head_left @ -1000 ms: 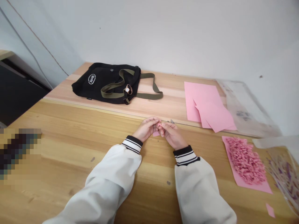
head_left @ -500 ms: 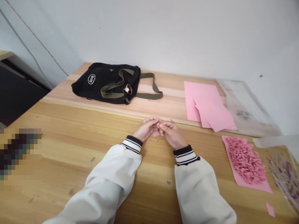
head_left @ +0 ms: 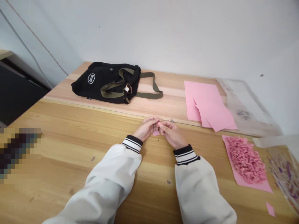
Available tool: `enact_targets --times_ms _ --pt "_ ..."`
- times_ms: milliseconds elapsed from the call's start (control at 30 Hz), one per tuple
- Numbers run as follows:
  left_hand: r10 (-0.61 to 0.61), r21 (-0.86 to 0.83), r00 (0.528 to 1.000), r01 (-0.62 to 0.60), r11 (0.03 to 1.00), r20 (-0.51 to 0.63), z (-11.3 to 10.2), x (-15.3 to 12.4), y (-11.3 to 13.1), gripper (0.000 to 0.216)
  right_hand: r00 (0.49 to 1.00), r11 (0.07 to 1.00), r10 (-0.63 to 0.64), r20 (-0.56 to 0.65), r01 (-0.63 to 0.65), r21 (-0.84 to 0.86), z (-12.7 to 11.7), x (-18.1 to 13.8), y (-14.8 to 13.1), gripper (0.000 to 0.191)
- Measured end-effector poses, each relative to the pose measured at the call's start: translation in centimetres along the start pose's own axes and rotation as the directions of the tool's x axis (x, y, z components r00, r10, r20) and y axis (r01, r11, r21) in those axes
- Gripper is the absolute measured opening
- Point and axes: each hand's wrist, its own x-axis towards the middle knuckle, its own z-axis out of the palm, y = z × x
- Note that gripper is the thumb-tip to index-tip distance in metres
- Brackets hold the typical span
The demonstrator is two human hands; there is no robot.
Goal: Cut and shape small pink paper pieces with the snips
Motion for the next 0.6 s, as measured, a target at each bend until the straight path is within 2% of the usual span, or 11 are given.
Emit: enact_targets --times_ms 333,433,533,600 --pt "-0.003 -0.013 1.0 0.003 1.0 -0.014 0.1 0.0 0.0 0.01 1.0 1.0 -0.001 0.0 0.001 -0.029 0.1 -0.1 -0.1 0.033" --pt "0.008 -0.136 1.0 -0.012 0.991 -0.029 0.1 -0.3 0.7 0.006 0.999 0.999 -0.008 -0.035 0.009 0.034 -0.1 -0.1 -0.1 0.034" --pt "0.027 -0.319 0.998 -0.043 0.947 -0.057 0.0 -0.5 1.5 0.011 0.998 0.994 -0.006 -0.063 0.013 0.111 -0.4 -0.1 -0.1 0.035" --pt "0.044 -0.372 0.995 -0.075 0.925 -0.089 0.0 -0.6 1.8 0.014 0.998 0.991 -0.004 -0.059 0.011 0.131 -0.5 -0.1 0.0 0.034"
